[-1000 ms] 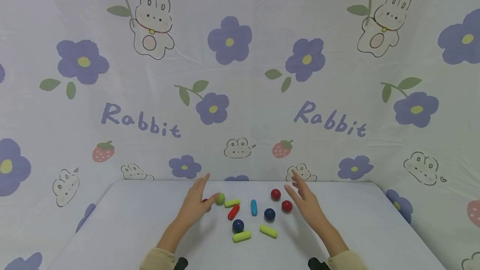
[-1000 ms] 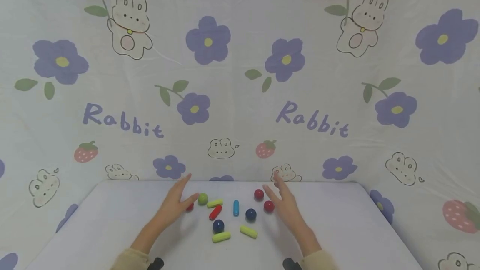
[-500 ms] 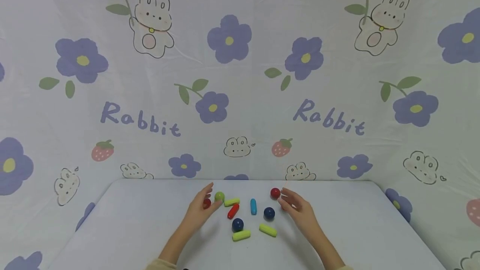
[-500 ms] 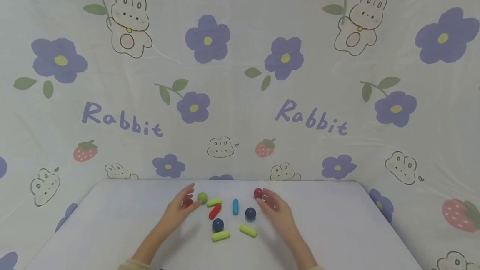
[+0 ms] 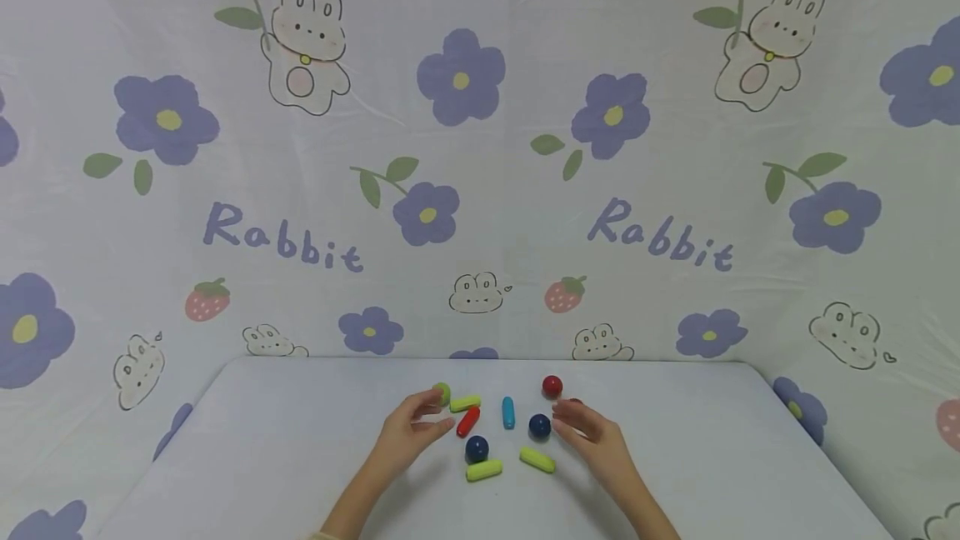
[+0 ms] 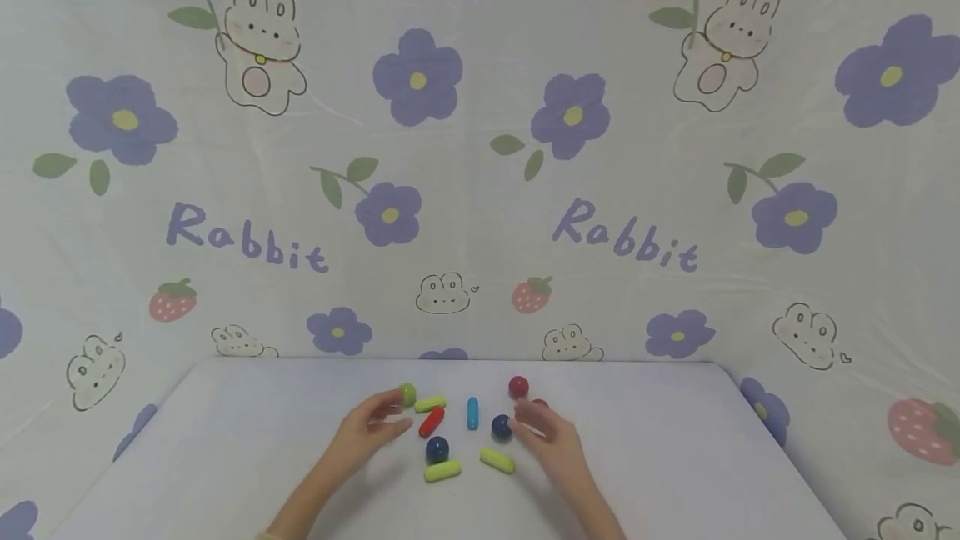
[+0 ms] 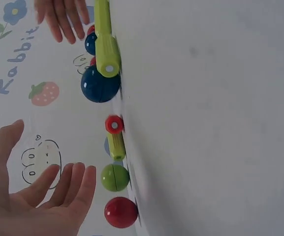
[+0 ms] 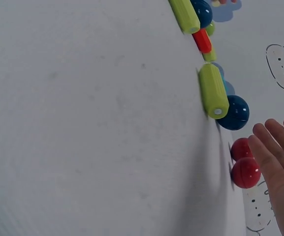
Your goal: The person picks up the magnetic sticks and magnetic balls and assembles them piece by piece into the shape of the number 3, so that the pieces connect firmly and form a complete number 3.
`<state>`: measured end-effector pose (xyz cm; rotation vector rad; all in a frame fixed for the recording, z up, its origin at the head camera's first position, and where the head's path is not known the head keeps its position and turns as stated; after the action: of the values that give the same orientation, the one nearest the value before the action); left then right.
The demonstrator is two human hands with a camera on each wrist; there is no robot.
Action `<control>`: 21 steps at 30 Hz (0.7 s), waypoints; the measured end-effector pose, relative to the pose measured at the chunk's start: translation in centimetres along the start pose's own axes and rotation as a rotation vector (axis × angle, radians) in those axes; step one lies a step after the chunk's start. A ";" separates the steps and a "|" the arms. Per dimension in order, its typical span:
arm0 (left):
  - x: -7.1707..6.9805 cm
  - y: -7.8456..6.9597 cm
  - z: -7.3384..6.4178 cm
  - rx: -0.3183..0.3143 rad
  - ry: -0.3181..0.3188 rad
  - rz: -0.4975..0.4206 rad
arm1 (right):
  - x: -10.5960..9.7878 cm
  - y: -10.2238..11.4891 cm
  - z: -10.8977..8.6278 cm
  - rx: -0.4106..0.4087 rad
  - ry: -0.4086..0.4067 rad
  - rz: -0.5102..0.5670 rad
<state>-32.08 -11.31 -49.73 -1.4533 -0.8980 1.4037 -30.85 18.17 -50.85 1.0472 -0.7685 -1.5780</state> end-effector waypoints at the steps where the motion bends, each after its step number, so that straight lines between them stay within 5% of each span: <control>1: 0.1 0.0 -0.1 0.001 0.012 -0.020 | 0.0 -0.1 -0.1 0.007 -0.001 0.006; 14: 1.9 0.0 -1.0 -0.053 0.094 -0.037 | 0.4 -1.2 -0.8 0.052 -0.009 0.025; 21: 2.7 -0.3 -1.5 0.012 0.099 -0.075 | 0.5 -1.2 -0.8 0.032 -0.017 0.088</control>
<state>-30.33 -8.84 -50.43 -1.4520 -0.8713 1.2695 -30.68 18.02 -52.34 1.0106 -0.8429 -1.5061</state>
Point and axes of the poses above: each hand's wrist, its own z-axis towards the middle knuckle, its own x-axis out of the palm, y = z × x, the point moved 2 cm from there along z, towards the middle knuckle, and after that the axes turned 15 degrees about -x, right-handed, at the moved point
